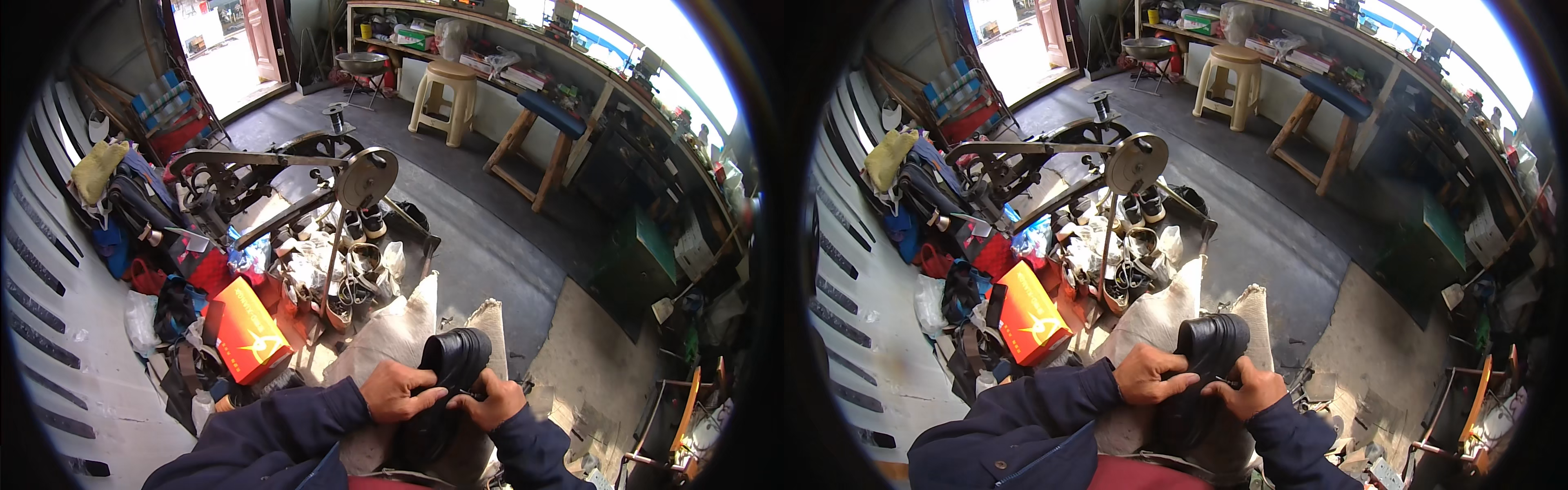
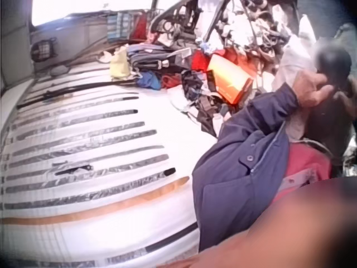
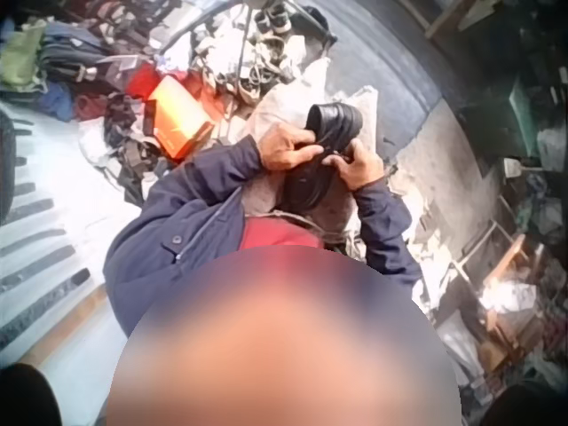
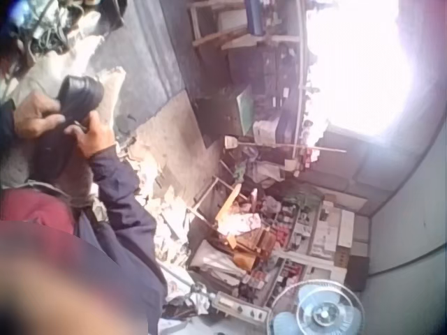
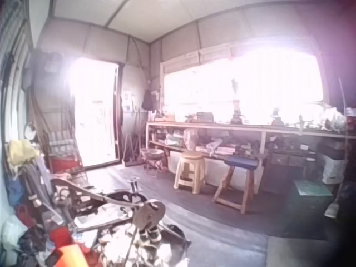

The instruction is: The person holds a black shoe on their lap and repeatedly uses a small pointed tool to work along the seam where the sole meets the upper. They rotate the shoe to access different sections and continue the same action throughout the clip.

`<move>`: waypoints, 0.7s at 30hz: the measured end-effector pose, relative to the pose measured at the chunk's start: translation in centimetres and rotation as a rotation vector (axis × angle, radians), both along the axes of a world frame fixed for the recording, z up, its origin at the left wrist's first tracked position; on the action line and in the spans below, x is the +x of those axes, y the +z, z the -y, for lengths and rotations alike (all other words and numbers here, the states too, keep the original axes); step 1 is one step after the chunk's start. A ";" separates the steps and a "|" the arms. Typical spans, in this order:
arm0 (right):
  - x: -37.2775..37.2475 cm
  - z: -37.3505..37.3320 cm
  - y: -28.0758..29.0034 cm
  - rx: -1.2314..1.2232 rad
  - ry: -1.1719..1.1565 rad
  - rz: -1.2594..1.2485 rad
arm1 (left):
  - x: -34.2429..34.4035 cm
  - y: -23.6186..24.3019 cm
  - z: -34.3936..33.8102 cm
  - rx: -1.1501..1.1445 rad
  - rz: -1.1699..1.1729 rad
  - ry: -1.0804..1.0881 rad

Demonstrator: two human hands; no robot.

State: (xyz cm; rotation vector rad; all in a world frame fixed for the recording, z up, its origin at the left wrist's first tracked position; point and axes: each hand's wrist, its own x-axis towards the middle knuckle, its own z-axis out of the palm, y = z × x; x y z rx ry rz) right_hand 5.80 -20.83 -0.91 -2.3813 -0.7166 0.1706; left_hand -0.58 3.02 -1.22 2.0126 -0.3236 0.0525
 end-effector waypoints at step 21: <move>-3.1 6.3 -2.2 0.372 -0.166 -0.325 | -0.7 -0.5 0.3 -0.161 0.058 0.048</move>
